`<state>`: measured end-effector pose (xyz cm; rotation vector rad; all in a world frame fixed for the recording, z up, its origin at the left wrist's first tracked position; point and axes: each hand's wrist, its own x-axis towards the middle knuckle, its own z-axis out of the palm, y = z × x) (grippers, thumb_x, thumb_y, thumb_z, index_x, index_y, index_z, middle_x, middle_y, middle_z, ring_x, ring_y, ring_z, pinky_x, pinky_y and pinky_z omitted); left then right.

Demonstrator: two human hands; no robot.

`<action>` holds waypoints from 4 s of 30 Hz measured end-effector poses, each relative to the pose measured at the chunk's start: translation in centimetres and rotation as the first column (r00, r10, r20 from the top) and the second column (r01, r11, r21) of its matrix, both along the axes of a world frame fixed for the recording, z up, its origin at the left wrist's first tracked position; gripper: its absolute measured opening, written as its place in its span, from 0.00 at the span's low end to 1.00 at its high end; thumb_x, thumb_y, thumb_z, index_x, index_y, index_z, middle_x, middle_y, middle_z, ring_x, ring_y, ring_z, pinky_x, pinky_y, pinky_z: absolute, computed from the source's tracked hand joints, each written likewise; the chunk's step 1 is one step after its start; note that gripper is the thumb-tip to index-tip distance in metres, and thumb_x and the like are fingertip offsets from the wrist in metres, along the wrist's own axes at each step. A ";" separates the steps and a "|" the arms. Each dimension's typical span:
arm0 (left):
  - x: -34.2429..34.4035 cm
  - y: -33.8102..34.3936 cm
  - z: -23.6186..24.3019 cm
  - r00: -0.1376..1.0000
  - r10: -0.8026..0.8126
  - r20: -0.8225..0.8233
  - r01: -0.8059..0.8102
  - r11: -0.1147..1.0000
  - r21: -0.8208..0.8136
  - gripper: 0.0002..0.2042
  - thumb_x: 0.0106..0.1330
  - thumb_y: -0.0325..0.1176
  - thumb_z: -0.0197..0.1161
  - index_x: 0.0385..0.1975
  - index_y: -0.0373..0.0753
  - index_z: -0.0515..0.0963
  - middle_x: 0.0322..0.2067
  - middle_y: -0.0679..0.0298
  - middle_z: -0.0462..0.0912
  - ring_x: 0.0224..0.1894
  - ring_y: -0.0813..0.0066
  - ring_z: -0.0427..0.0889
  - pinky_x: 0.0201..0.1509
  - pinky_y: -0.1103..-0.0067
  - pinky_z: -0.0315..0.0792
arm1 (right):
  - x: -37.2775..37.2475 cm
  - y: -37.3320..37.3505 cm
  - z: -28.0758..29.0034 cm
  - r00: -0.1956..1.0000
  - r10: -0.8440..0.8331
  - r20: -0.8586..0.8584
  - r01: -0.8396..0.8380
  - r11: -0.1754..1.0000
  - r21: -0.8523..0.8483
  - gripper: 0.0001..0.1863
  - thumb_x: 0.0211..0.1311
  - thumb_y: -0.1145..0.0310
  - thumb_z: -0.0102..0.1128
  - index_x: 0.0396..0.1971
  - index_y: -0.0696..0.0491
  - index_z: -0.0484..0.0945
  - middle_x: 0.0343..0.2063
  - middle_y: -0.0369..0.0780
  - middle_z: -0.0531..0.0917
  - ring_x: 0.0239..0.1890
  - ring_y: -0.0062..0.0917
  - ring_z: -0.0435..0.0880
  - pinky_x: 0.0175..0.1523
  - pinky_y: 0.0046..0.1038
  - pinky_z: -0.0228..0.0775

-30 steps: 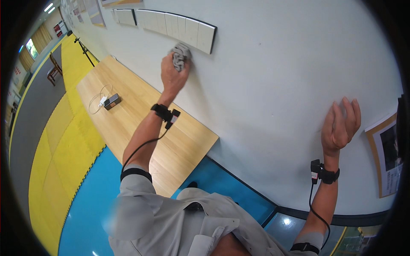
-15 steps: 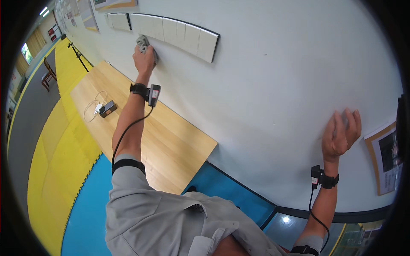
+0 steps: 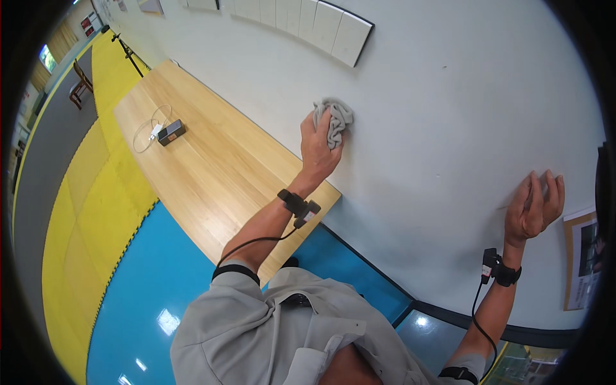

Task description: The person wipes a wooden table and the adjacent wall with a cloth. They move a phone and charger aside to reach the table edge, then wipe the wall around framed posters and light switches before returning to the table.

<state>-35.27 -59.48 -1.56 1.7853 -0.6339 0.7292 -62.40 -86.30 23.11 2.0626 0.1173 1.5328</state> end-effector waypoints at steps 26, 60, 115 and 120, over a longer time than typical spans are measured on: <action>13.1 4.3 -20.6 0.643 -0.038 -0.765 -0.263 0.927 -0.267 0.30 0.70 0.40 0.63 0.65 0.26 0.67 0.58 0.41 0.79 0.60 0.48 0.80 0.63 0.64 0.74 | -0.6 -1.4 -0.4 0.998 -0.017 -0.055 0.019 0.999 0.039 0.12 0.60 0.79 0.73 0.44 0.52 0.88 0.56 0.39 0.81 0.66 0.39 0.73 0.68 0.36 0.71; -16.0 -7.4 -7.6 0.707 -0.403 -0.581 0.457 0.887 -0.058 0.24 0.71 0.40 0.70 0.56 0.30 0.70 0.45 0.55 0.83 0.47 0.69 0.83 0.53 0.72 0.78 | 1.0 -4.9 1.6 0.962 0.272 0.007 -0.250 0.893 -0.374 0.06 0.53 0.78 0.69 0.32 0.56 0.88 0.44 0.45 0.88 0.59 0.41 0.81 0.65 0.38 0.71; -16.4 -16.4 -48.3 0.198 -0.455 -0.868 0.862 0.502 -0.066 0.21 0.63 0.27 0.68 0.57 0.33 0.77 0.51 0.57 0.85 0.52 0.61 0.85 0.58 0.67 0.79 | -44.5 28.7 -45.0 0.859 0.233 -0.456 0.494 -0.611 0.618 0.14 0.68 0.64 0.61 0.46 0.57 0.84 0.37 0.46 0.86 0.42 0.44 0.85 0.48 0.41 0.76; -28.1 -21.8 -33.7 -0.549 -0.451 -0.703 0.360 0.632 -0.686 0.13 0.73 0.29 0.61 0.53 0.33 0.78 0.49 0.58 0.86 0.51 0.67 0.85 0.58 0.71 0.80 | -42.5 26.8 -45.6 0.879 0.191 -0.437 0.463 -0.560 0.686 0.14 0.68 0.64 0.62 0.48 0.56 0.83 0.35 0.46 0.85 0.40 0.43 0.85 0.45 0.43 0.75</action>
